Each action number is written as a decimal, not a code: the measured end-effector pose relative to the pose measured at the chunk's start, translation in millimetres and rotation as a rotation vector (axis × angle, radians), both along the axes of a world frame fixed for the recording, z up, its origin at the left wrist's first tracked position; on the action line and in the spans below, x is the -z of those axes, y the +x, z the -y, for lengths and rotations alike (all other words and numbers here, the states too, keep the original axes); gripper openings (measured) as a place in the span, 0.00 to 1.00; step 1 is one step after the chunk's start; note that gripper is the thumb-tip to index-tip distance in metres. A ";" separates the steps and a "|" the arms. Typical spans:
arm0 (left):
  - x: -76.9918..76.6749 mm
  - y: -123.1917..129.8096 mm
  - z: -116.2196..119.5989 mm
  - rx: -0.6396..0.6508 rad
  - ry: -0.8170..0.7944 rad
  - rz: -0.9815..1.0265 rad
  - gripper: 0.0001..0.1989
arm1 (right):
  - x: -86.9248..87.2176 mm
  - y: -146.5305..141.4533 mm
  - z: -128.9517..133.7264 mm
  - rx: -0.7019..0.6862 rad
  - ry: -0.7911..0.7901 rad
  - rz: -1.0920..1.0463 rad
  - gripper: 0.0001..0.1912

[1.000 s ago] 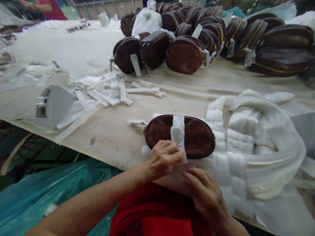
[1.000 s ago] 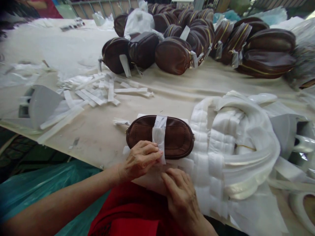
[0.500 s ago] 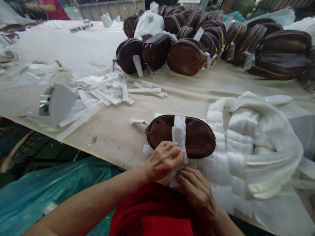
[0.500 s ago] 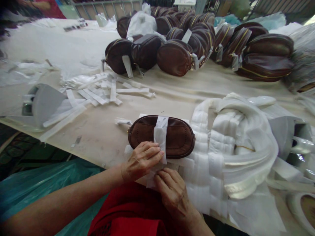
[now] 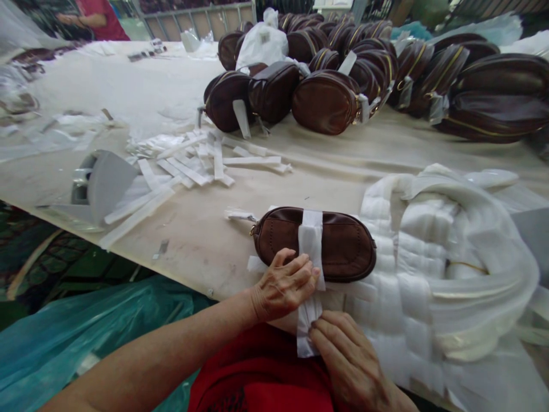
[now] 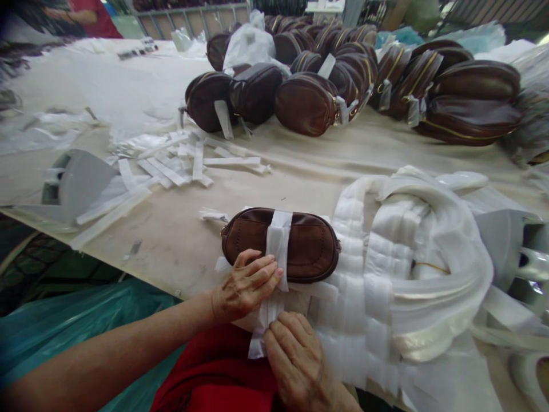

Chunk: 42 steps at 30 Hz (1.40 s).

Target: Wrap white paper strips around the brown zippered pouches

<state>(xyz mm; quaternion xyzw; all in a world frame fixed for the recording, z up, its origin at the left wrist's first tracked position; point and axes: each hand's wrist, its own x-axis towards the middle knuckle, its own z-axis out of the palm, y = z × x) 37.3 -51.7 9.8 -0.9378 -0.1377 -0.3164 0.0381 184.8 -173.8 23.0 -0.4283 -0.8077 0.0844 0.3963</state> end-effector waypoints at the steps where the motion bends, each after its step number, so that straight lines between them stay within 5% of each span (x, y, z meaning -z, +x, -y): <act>1: 0.1 -0.6 -0.7 0.009 0.003 0.000 0.09 | -3.4 3.0 -3.6 0.001 0.017 0.016 0.14; 8: 7.8 -8.0 -8.9 0.084 -0.053 -0.011 0.10 | -22.9 23.7 -47.2 -0.001 0.097 0.098 0.13; 16: 4.9 -11.2 -8.7 0.163 -0.246 0.034 0.11 | -14.8 26.2 -91.7 0.081 -0.007 -0.021 0.11; 24: 10.7 -11.7 -10.2 0.215 -0.321 0.114 0.07 | -3.8 17.5 -96.9 0.329 -0.238 0.019 0.10; 28: 4.8 -6.1 -2.8 0.118 -0.364 0.198 0.05 | -0.7 16.2 -97.6 0.360 -0.259 0.018 0.13; 32: 0.7 0.7 3.3 -0.005 -0.248 0.081 0.11 | 1.4 17.2 -97.4 0.351 -0.280 0.007 0.12; 42: 19.0 -4.9 5.9 -0.043 -0.057 -0.007 0.14 | 5.0 17.7 -96.0 0.398 -0.224 -0.015 0.07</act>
